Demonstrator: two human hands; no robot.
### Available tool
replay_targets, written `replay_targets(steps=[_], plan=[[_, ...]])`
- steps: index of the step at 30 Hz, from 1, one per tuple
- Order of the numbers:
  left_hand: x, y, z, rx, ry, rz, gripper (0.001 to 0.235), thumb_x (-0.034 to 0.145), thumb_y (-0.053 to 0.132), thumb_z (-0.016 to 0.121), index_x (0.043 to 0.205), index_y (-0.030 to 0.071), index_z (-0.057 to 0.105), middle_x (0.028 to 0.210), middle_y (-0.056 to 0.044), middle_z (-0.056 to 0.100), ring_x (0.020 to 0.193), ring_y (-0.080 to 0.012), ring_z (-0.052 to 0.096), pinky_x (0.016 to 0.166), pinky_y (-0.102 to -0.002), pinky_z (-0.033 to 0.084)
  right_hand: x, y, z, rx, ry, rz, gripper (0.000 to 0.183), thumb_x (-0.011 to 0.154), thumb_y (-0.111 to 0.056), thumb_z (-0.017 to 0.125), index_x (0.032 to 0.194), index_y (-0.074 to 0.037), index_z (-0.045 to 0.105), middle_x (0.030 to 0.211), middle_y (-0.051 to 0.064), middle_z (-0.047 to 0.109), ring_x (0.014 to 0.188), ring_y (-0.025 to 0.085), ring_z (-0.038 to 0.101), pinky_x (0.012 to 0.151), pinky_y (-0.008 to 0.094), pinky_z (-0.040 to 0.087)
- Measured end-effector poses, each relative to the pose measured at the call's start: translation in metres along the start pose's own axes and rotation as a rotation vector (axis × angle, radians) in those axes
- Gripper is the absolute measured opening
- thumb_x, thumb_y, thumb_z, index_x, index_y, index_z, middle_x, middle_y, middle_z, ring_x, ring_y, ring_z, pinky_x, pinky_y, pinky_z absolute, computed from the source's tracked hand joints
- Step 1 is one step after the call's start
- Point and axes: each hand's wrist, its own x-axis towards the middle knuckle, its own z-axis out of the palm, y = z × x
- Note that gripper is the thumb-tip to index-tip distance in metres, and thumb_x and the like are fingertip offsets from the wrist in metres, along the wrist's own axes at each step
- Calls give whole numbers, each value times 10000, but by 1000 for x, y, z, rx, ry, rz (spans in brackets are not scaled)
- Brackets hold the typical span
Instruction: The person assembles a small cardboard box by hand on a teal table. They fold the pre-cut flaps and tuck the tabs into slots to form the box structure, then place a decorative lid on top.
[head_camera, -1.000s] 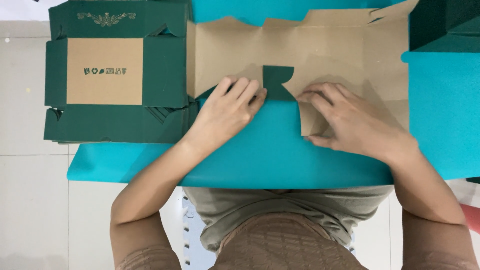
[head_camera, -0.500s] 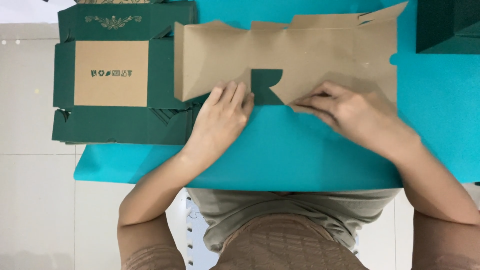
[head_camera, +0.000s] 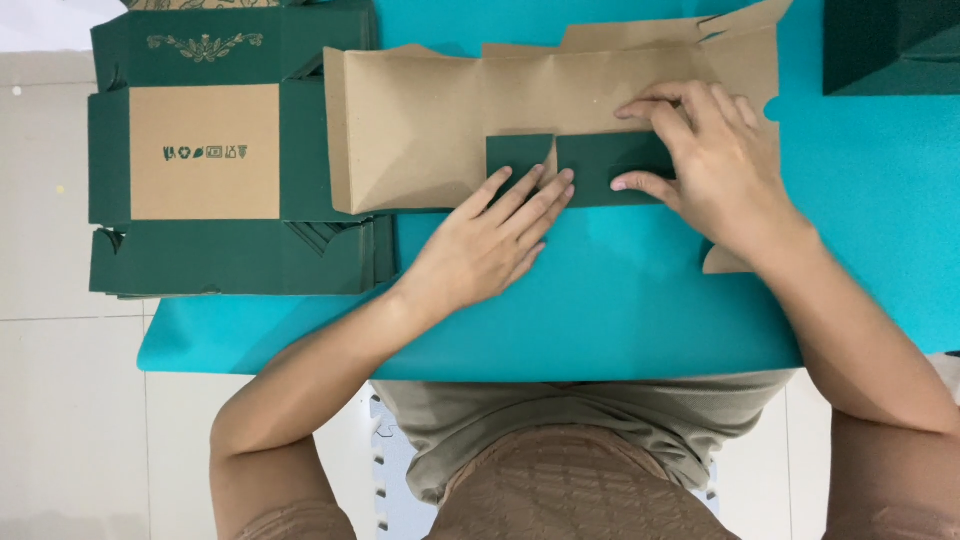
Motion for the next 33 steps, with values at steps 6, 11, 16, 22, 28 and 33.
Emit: replay_targets(steps=[6,11,16,22,28,33], plan=[[1,-1,8,-398,117,-40,538,1062,368,452,1499,57,407,1534,-91,430,1386,-251,447,1089,-399,408,-34,-50,-6,12,-52,-8,483,939,-365,657,1372,-161,596,1326,87,633,1228,283,610,1025,378,499],[1,-2,9,-485,120,-42,536,1055,337,465,1495,40,399,1534,-108,428,1403,-266,428,1119,-418,397,-41,-70,-8,-86,-87,-16,537,992,-468,529,1471,-225,506,1432,142,515,1349,373,490,1104,469,477],[-2,1,9,-500,128,-41,504,1050,312,480,1477,47,439,1529,-119,430,1412,-277,409,1126,-431,382,-41,-65,-10,-43,-88,-23,478,1031,-388,508,1480,-228,503,1414,148,508,1340,386,487,1028,490,523],[0,7,14,-232,127,-30,508,1068,355,445,1488,69,441,1532,-109,423,1404,-266,415,1119,-427,393,-46,-53,-20,-6,-44,-55,488,1007,-401,551,1402,-116,577,1392,124,549,1304,292,543,1077,437,488],[15,18,9,9,122,53,530,1057,429,401,1376,37,561,1450,-137,519,1367,-292,437,1135,-406,353,-53,-49,-24,-42,-1,-36,458,1027,-393,557,1383,-109,614,1376,126,564,1258,298,565,1038,427,491],[26,22,-3,101,146,27,426,1047,391,397,1214,60,607,1253,-158,602,1130,-307,574,1018,-399,450,-62,-36,-26,52,26,-8,397,1019,-320,594,1338,-91,651,1278,94,645,1203,282,593,1033,416,472]])
